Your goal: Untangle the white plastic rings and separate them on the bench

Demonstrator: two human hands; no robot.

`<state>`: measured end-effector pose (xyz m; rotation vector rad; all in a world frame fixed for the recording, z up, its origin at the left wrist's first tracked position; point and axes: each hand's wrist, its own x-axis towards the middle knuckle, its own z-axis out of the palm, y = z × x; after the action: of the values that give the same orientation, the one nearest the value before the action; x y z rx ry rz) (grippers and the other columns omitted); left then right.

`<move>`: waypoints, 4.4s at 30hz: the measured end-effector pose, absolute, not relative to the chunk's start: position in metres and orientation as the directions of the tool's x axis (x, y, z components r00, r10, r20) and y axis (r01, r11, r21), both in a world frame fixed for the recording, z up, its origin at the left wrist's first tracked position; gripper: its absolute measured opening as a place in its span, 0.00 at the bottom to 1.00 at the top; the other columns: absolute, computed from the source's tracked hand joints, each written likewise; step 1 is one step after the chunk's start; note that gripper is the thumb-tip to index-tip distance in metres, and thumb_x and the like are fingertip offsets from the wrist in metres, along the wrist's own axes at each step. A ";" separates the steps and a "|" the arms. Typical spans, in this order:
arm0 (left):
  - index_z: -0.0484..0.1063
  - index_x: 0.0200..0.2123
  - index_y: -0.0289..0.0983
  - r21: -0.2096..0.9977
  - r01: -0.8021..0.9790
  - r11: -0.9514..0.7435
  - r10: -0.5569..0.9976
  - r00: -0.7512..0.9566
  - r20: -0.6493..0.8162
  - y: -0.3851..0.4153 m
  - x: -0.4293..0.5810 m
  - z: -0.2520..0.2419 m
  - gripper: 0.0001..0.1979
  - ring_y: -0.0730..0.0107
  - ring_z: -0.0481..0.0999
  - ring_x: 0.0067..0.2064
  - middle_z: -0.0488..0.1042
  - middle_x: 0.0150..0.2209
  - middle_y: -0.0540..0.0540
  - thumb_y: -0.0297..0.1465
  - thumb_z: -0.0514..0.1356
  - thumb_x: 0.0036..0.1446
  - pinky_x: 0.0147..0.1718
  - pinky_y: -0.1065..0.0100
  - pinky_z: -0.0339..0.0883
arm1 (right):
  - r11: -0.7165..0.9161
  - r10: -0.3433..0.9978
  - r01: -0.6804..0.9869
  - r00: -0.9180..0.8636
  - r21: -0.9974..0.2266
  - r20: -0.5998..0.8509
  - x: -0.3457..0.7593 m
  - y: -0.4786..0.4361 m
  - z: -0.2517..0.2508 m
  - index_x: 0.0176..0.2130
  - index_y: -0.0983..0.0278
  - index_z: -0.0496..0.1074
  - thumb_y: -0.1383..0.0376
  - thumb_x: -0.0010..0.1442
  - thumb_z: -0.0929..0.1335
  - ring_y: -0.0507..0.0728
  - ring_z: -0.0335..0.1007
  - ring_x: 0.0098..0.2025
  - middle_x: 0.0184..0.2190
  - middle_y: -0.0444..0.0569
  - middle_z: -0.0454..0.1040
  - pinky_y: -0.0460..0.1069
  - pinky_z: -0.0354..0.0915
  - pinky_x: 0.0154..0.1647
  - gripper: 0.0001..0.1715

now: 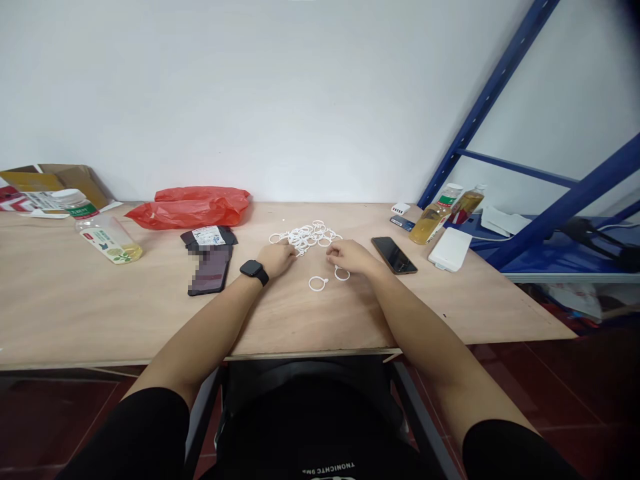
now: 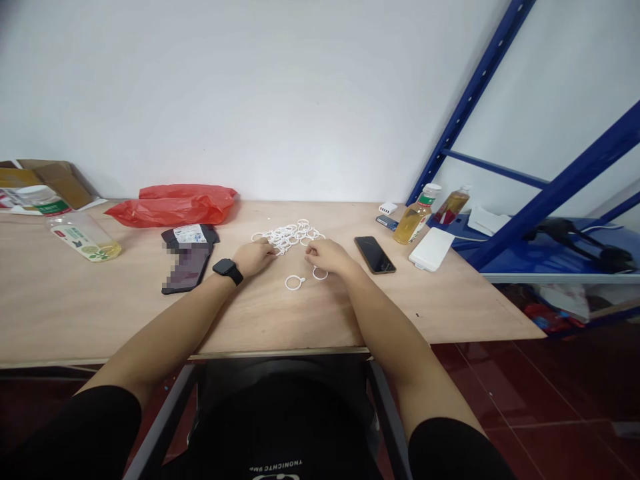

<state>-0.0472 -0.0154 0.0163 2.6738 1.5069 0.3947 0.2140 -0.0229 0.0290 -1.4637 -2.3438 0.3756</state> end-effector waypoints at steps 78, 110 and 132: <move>0.75 0.33 0.30 0.966 -0.232 -0.112 0.944 0.279 0.176 -0.035 -0.012 0.023 0.25 0.73 0.77 0.27 0.80 0.31 0.45 0.42 0.75 0.38 0.33 0.66 0.74 | 0.716 0.680 0.458 -0.290 -0.526 0.673 0.170 -0.053 0.035 0.41 0.56 0.81 0.60 0.63 0.68 0.57 0.76 0.40 0.38 0.48 0.81 0.53 0.70 0.45 0.11; 0.76 0.39 0.38 0.266 0.912 -0.314 0.933 0.244 0.265 -0.005 -0.067 0.018 0.15 0.60 0.74 0.41 0.75 0.42 0.42 0.41 0.63 0.51 0.38 0.65 0.65 | 0.224 0.761 0.508 -0.625 -0.832 -0.177 0.194 -0.042 0.037 0.36 0.65 0.78 0.59 0.47 0.76 0.50 0.70 0.26 0.27 0.46 0.78 0.44 0.61 0.25 0.17; 0.64 0.28 0.38 0.765 0.561 -0.317 0.925 0.004 0.381 -0.017 -0.044 0.021 0.09 0.68 0.69 0.28 0.71 0.24 0.49 0.34 0.53 0.60 0.30 0.68 0.60 | 0.409 0.890 0.399 -0.374 -0.821 0.261 0.186 -0.035 0.024 0.38 0.65 0.78 0.55 0.52 0.72 0.51 0.64 0.27 0.25 0.44 0.72 0.46 0.62 0.29 0.17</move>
<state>-0.0443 -0.0168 0.0209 1.8923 1.5269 1.2427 0.1864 -0.0347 0.0239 -1.0958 -1.9478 0.8709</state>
